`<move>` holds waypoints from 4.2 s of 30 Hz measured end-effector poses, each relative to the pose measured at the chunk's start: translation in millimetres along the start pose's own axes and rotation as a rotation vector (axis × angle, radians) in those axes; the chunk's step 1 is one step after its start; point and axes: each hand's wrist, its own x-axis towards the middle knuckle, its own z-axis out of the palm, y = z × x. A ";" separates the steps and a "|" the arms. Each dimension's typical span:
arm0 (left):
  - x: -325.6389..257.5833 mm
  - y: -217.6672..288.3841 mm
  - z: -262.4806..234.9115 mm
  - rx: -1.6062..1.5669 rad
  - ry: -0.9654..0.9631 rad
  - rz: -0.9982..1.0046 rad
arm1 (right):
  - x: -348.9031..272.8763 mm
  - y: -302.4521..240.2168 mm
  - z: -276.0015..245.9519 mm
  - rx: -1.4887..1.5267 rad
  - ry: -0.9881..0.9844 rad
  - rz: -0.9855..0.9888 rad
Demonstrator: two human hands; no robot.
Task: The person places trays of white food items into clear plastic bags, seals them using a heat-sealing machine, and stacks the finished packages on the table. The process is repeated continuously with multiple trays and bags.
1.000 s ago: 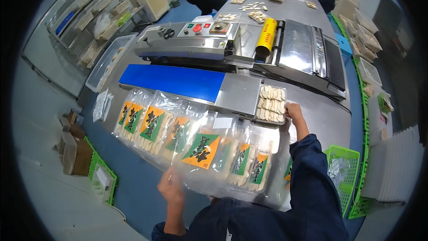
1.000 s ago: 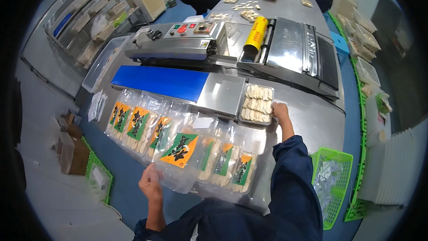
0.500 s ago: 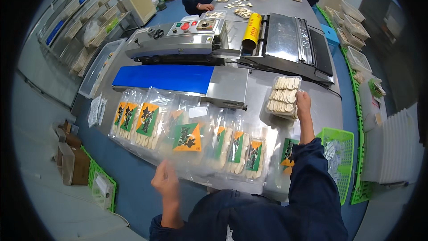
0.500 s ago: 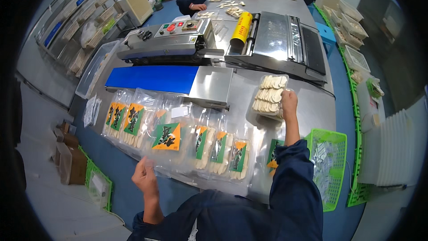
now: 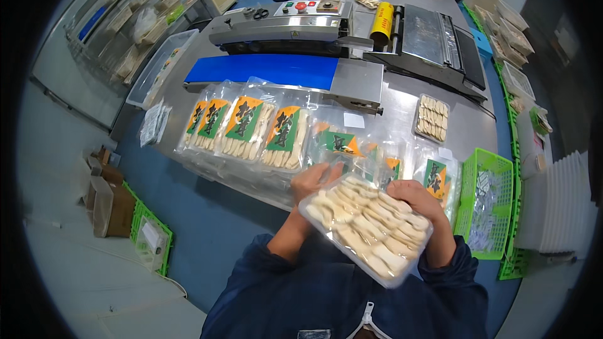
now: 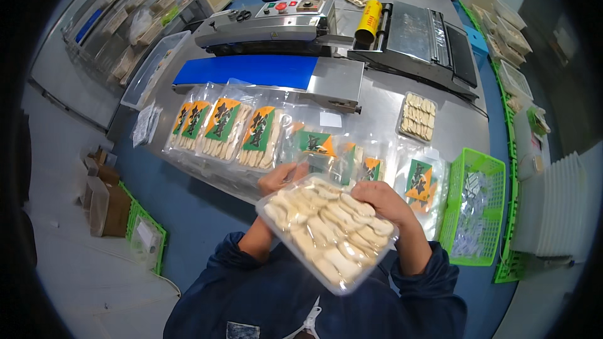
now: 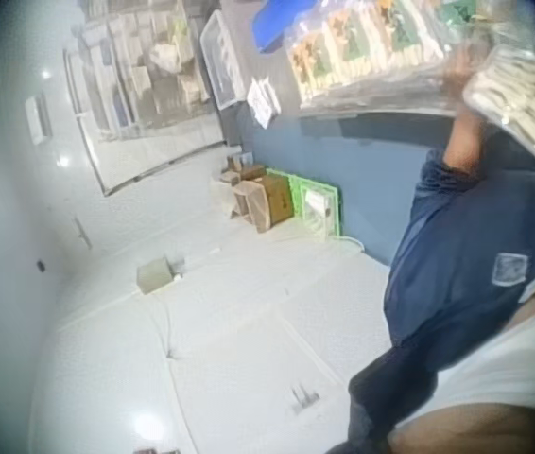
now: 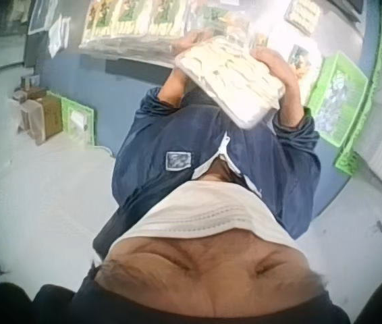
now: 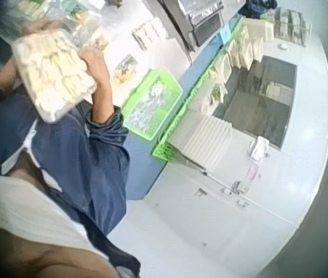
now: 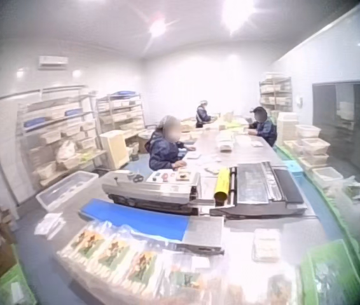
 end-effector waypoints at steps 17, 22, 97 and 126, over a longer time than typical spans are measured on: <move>-40.8 28.9 -11.4 -0.671 -0.371 -0.144 | -59.1 82.7 23.4 0.318 0.738 -0.332; -61.2 23.0 -37.0 -0.917 -0.790 -0.562 | -130.3 100.8 29.6 0.392 0.510 -0.154; -30.6 -16.6 94.1 -1.553 -1.111 -1.133 | -191.8 16.5 -91.4 0.069 0.139 -0.312; -83.7 3.1 99.8 -2.029 -0.951 -1.379 | -121.9 9.5 -42.8 -0.214 0.260 0.108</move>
